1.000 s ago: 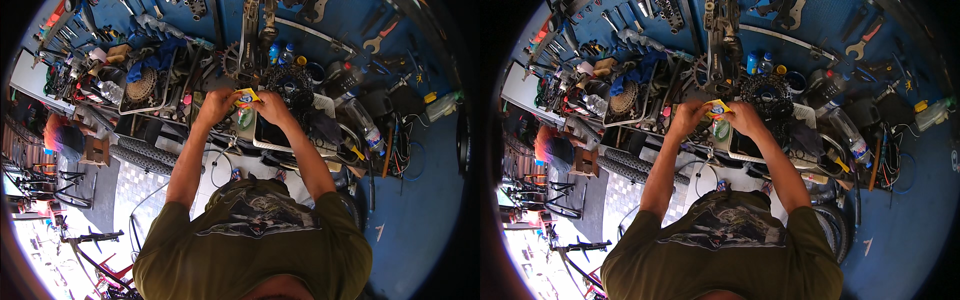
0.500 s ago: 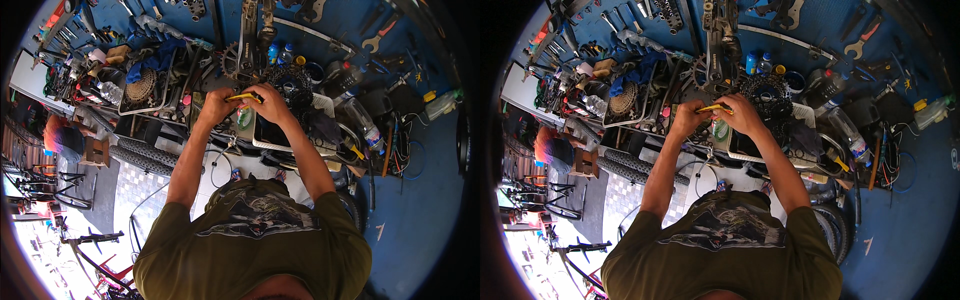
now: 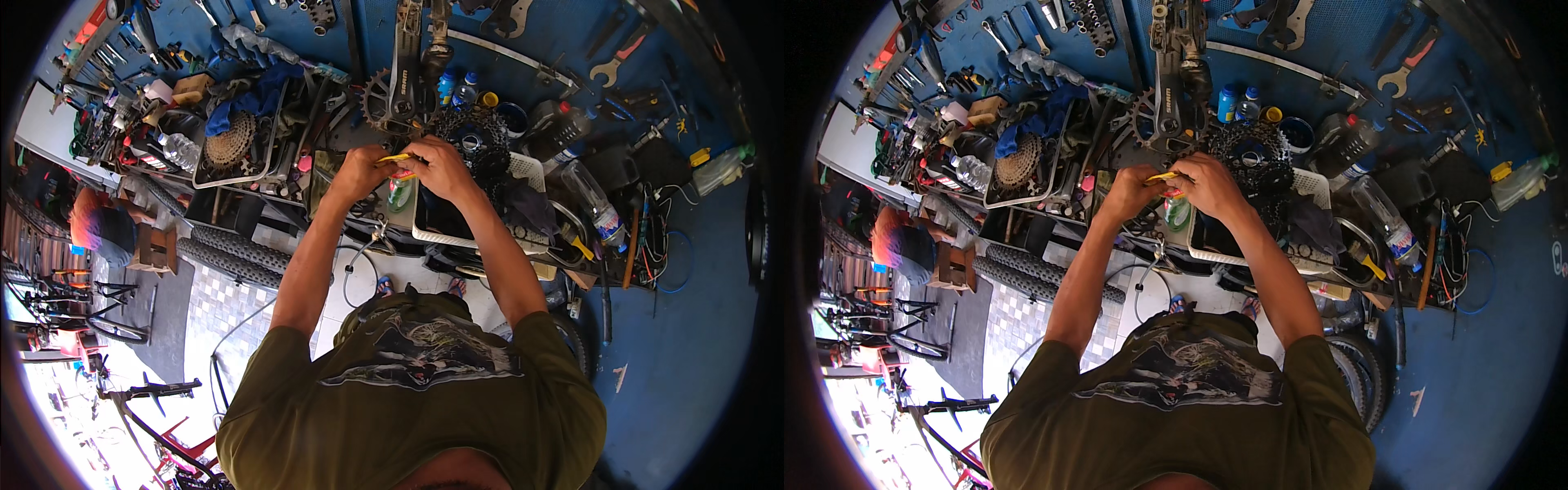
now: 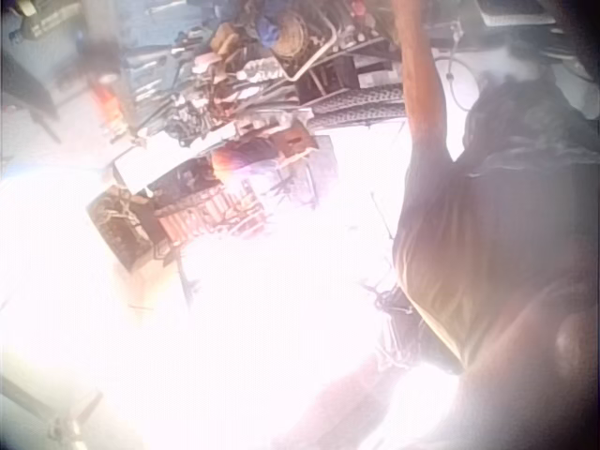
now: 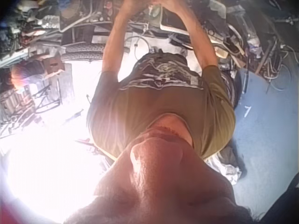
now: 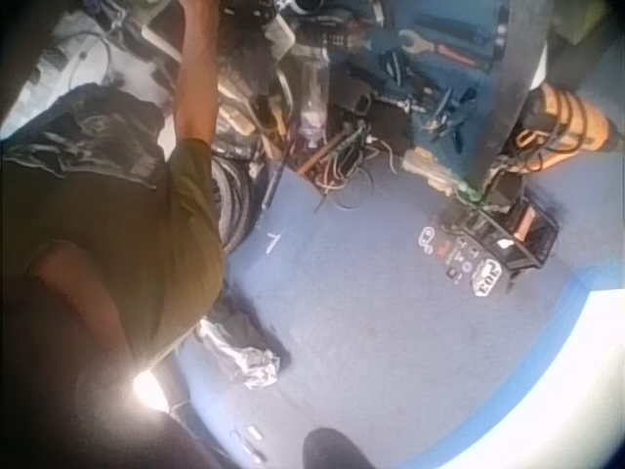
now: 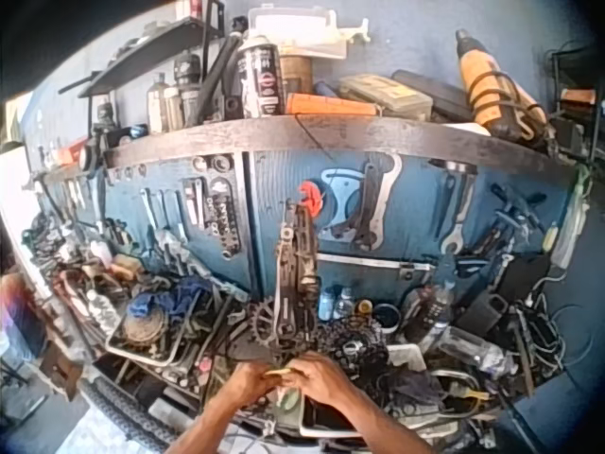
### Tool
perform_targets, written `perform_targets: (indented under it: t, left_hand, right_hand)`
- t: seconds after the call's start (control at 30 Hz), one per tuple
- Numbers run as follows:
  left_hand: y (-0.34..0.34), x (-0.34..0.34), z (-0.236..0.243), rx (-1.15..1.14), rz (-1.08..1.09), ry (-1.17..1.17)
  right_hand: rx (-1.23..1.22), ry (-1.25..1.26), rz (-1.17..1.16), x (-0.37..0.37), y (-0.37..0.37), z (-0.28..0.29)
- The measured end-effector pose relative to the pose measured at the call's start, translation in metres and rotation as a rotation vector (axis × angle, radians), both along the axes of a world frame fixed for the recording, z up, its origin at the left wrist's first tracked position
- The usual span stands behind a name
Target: The person adjusts the rear derailleur and cable tension on a bicycle mounted on a repair stand using a small tool. They then walk to a workbench, open a small packet, and handle a bottle before returning to the bike.
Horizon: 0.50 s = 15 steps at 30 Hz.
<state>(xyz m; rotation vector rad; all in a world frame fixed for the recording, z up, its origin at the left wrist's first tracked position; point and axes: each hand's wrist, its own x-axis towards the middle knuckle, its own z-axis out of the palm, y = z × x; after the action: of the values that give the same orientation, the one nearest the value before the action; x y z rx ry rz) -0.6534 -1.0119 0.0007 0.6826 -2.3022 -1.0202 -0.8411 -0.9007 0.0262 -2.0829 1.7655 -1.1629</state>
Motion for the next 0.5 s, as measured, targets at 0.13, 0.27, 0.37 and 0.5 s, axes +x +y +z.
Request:
perform_targets:
  t: [0.13, 0.27, 0.37, 0.5]
  left_hand:
    - [-0.001, -0.002, 0.000, -0.033, 0.001, -0.022]
    - [0.002, -0.007, 0.007, -0.059, -0.010, -0.055]
    - [0.003, -0.006, 0.009, -0.106, -0.015, -0.057]
    - [0.002, -0.007, 0.011, -0.090, -0.022, -0.085]
  right_hand:
    - [0.015, -0.028, -0.018, 0.002, 0.001, 0.002]
    - [0.014, -0.050, -0.030, 0.000, 0.003, 0.001]
    - [0.040, -0.072, -0.032, 0.001, 0.003, 0.001]
    - [0.062, -0.117, -0.036, 0.001, 0.002, -0.001]
